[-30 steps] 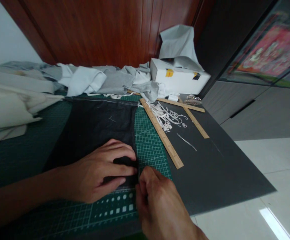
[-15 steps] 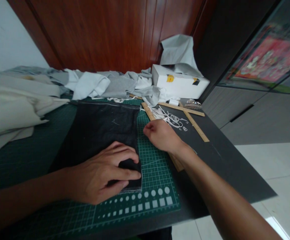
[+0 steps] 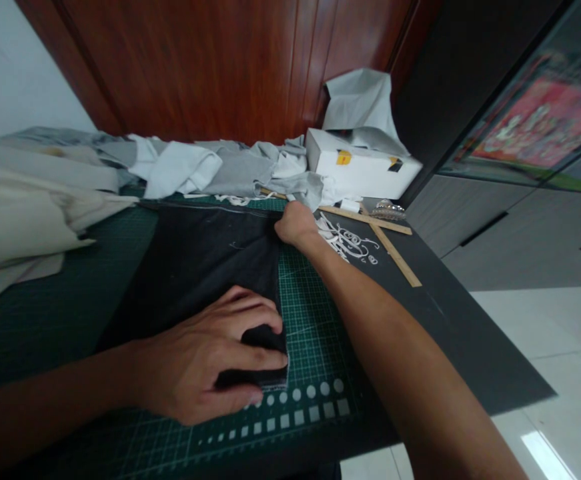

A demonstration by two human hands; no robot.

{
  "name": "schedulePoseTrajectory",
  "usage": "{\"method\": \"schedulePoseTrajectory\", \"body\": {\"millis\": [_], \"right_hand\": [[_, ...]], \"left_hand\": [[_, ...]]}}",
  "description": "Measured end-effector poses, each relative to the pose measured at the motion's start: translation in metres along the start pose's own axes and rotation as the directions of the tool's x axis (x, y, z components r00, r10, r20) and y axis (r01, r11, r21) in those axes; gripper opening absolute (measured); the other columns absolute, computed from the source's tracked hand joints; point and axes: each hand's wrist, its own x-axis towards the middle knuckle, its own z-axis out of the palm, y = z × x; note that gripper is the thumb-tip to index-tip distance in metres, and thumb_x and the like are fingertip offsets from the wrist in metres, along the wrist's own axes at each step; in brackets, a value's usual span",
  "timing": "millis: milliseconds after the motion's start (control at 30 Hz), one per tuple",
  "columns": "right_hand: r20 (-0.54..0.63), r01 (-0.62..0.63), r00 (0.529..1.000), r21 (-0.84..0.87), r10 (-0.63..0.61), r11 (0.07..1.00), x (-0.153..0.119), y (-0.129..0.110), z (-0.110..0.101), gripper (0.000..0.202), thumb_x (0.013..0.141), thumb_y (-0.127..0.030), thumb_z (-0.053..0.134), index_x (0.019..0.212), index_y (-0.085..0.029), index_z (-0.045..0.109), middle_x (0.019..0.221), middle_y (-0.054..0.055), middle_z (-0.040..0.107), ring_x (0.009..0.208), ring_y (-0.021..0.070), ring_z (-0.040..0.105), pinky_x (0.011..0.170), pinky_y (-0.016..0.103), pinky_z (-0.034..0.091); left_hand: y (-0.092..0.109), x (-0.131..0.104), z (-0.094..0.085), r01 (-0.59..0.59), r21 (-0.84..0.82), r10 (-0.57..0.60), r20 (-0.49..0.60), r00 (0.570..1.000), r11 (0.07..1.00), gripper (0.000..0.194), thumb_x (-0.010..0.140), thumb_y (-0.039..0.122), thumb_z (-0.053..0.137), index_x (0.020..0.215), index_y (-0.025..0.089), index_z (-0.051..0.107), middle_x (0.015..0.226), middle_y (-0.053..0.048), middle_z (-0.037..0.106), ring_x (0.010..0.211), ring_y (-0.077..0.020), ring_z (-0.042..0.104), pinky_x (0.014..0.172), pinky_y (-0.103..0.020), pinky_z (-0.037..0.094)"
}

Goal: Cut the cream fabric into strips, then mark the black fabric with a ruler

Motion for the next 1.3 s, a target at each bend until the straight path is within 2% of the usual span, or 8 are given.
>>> {"method": "schedulePoseTrajectory", "body": {"millis": [400,667,800,900,1033,1133,1233,1300], "right_hand": [[-0.107,0.094,0.988,-0.148,-0.11,0.985,-0.008,-0.008,-0.024,0.029,0.088,-0.01,0.055,0.105,-0.004,0.077,0.109,0.026,0.076,0.105,0.0386,0.07,0.091,0.046,0.053],[-0.035,0.153,0.986,-0.174,-0.161,0.973,-0.018,-0.006,-0.006,0.026,0.093,-0.018,0.058,0.107,-0.003,0.075,0.108,0.027,0.075,0.102,0.0381,0.072,0.085,0.044,0.054],[-0.022,0.172,0.984,-0.17,-0.178,0.97,-0.029,0.002,-0.013,0.03,0.097,-0.026,0.056,0.11,-0.005,0.072,0.106,0.024,0.077,0.101,0.0343,0.073,0.086,0.04,0.053],[-0.026,0.133,0.99,-0.163,-0.139,0.978,-0.047,0.009,-0.027,0.027,0.097,-0.02,0.051,0.103,-0.007,0.073,0.102,0.022,0.078,0.095,0.0312,0.074,0.08,0.036,0.053],[0.001,0.092,0.996,-0.148,-0.092,0.985,-0.087,0.024,-0.049,0.024,0.098,-0.021,0.051,0.095,-0.013,0.073,0.087,0.015,0.079,0.078,0.0253,0.075,0.065,0.03,0.048],[0.013,0.061,0.998,-0.194,-0.059,0.979,-0.117,0.042,-0.061,0.026,0.098,-0.036,0.057,0.095,-0.015,0.072,0.079,0.013,0.076,0.073,0.0279,0.073,0.058,0.032,0.042],[0.04,-0.014,0.999,-0.395,0.032,0.918,-0.139,0.065,-0.063,0.045,0.094,-0.059,0.059,0.1,-0.015,0.068,0.076,0.014,0.074,0.07,0.0322,0.071,0.053,0.033,0.035],[0.092,-0.044,0.992,-0.433,0.092,0.9,-0.148,0.078,-0.061,0.048,0.093,-0.063,0.057,0.098,-0.017,0.066,0.075,0.013,0.073,0.067,0.0311,0.069,0.052,0.033,0.033]], "left_hand": [[0.0,0.003,0.0,0.014,-0.019,-0.013,0.024,1.0,1.0,0.029,0.09,0.032,0.068,0.117,0.027,0.074,0.125,-0.009,0.062,0.119,-0.0288,0.056,0.105,-0.048,0.036],[-0.002,0.004,0.001,0.018,-0.007,-0.018,0.042,0.999,1.0,0.034,0.089,0.035,0.07,0.122,0.027,0.072,0.127,-0.01,0.062,0.12,-0.0305,0.056,0.105,-0.049,0.036],[-0.001,0.003,0.0,0.014,-0.015,-0.014,0.029,0.999,1.0,0.031,0.092,0.036,0.067,0.121,0.028,0.073,0.126,-0.01,0.063,0.117,-0.0287,0.056,0.105,-0.048,0.036],[-0.001,0.004,-0.001,0.025,-0.025,-0.024,0.045,0.999,0.999,0.027,0.097,0.033,0.06,0.121,0.028,0.073,0.126,-0.008,0.063,0.118,-0.0268,0.056,0.106,-0.048,0.036],[-0.003,0.006,0.001,0.03,-0.028,-0.029,0.038,0.999,0.999,0.027,0.095,0.03,0.064,0.12,0.029,0.073,0.125,-0.007,0.063,0.118,-0.0255,0.056,0.106,-0.046,0.035],[-0.005,0.006,0.002,0.023,-0.04,-0.023,0.014,1.0,0.999,0.026,0.094,0.032,0.066,0.119,0.03,0.074,0.125,-0.006,0.063,0.118,-0.0247,0.058,0.106,-0.044,0.034],[-0.006,0.006,0.003,0.035,-0.05,-0.034,0.021,0.999,0.998,0.027,0.094,0.032,0.066,0.12,0.031,0.073,0.127,-0.006,0.062,0.121,-0.0243,0.057,0.107,-0.044,0.033],[-0.006,0.006,0.003,0.046,-0.054,-0.044,0.029,0.999,0.997,0.028,0.094,0.032,0.066,0.121,0.032,0.073,0.128,-0.006,0.061,0.123,-0.0245,0.056,0.107,-0.044,0.033]]}}
